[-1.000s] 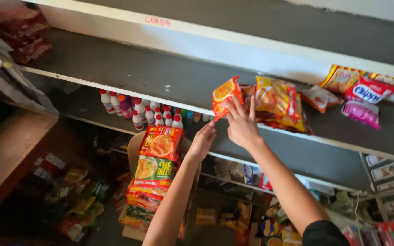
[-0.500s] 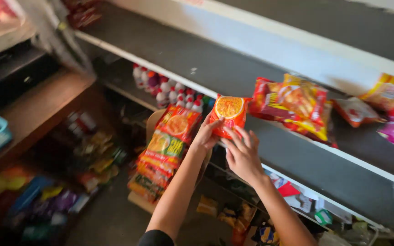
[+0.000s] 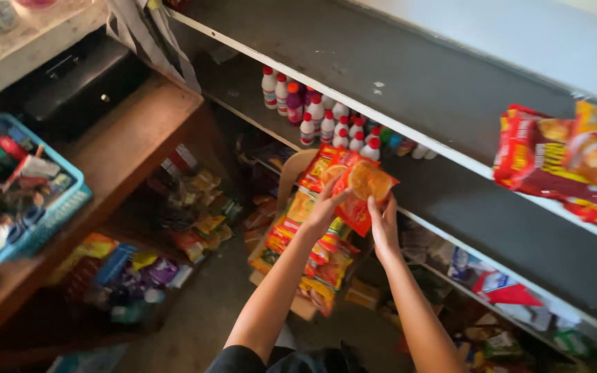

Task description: Removing instant noodle packets from a shelf and stacking them onto a chair.

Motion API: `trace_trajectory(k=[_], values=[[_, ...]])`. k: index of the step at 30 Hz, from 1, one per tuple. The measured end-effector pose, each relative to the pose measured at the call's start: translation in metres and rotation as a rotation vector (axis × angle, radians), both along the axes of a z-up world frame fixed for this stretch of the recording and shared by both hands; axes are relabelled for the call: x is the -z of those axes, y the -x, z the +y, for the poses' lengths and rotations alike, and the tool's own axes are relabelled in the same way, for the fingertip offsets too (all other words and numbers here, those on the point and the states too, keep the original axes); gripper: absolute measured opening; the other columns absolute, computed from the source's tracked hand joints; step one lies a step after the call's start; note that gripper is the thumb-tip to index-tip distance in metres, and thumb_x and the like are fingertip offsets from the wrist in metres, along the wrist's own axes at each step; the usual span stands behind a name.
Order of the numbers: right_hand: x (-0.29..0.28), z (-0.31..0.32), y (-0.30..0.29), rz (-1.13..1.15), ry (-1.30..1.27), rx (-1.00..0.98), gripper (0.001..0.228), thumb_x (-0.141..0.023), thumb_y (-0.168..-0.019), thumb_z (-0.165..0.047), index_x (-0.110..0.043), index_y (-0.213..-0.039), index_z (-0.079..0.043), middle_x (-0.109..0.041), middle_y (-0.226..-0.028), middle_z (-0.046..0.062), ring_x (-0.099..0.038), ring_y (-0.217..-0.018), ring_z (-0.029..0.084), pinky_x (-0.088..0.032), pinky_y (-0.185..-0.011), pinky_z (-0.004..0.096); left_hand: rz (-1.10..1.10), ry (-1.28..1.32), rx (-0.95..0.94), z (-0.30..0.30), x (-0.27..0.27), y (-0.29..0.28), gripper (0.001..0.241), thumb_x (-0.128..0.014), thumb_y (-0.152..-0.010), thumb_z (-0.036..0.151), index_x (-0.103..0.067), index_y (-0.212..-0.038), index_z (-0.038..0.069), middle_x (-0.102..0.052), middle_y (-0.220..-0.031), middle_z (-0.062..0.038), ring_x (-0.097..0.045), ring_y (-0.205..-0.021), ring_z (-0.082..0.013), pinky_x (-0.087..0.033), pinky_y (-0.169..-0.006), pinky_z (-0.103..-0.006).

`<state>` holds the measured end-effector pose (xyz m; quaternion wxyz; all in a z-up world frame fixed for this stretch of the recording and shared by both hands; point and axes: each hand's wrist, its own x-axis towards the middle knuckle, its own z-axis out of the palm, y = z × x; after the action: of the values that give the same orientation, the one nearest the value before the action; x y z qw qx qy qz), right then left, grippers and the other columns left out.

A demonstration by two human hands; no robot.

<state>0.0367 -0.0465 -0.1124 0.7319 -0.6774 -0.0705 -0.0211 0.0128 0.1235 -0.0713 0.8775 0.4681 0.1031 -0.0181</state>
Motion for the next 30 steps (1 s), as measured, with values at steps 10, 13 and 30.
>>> trace_trajectory(k=[10,13,30], values=[[0.052,0.065,-0.072,-0.106,0.604,0.394,0.074,-0.071,-0.099,-0.037,-0.038,-0.159,-0.009,-0.055,-0.146,0.026,-0.055,-0.131,0.042,-0.044,-0.109,0.045,-0.201,-1.217,-0.091,0.064,0.09,-0.097,0.076,-0.073,-0.089,0.046,-0.045,-0.152,0.013,-0.05,-0.152,-0.019,-0.04,-0.145,-0.0365,-0.025,-0.116,-0.0507],[0.057,0.069,-0.064,-0.27,0.789,0.476,0.078,-0.076,-0.094,-0.029,-0.038,-0.158,-0.006,-0.05,-0.146,0.031,-0.048,-0.133,0.046,-0.039,-0.111,0.048,0.055,-1.107,0.134,0.071,0.097,-0.096,0.09,-0.07,-0.085,0.057,-0.037,-0.157,0.014,-0.038,-0.155,-0.026,-0.033,-0.145,-0.0441,-0.023,-0.117,-0.0542],[0.001,0.086,-0.047,-0.215,0.833,0.459,0.07,-0.069,-0.099,-0.024,-0.035,-0.16,-0.017,-0.034,-0.157,0.03,-0.035,-0.143,0.05,-0.028,-0.116,0.061,-0.027,-1.29,0.053,0.072,0.062,-0.09,0.099,-0.077,-0.077,0.048,-0.028,-0.159,0.021,-0.03,-0.158,-0.02,-0.029,-0.136,-0.0512,-0.028,-0.112,-0.0626]])
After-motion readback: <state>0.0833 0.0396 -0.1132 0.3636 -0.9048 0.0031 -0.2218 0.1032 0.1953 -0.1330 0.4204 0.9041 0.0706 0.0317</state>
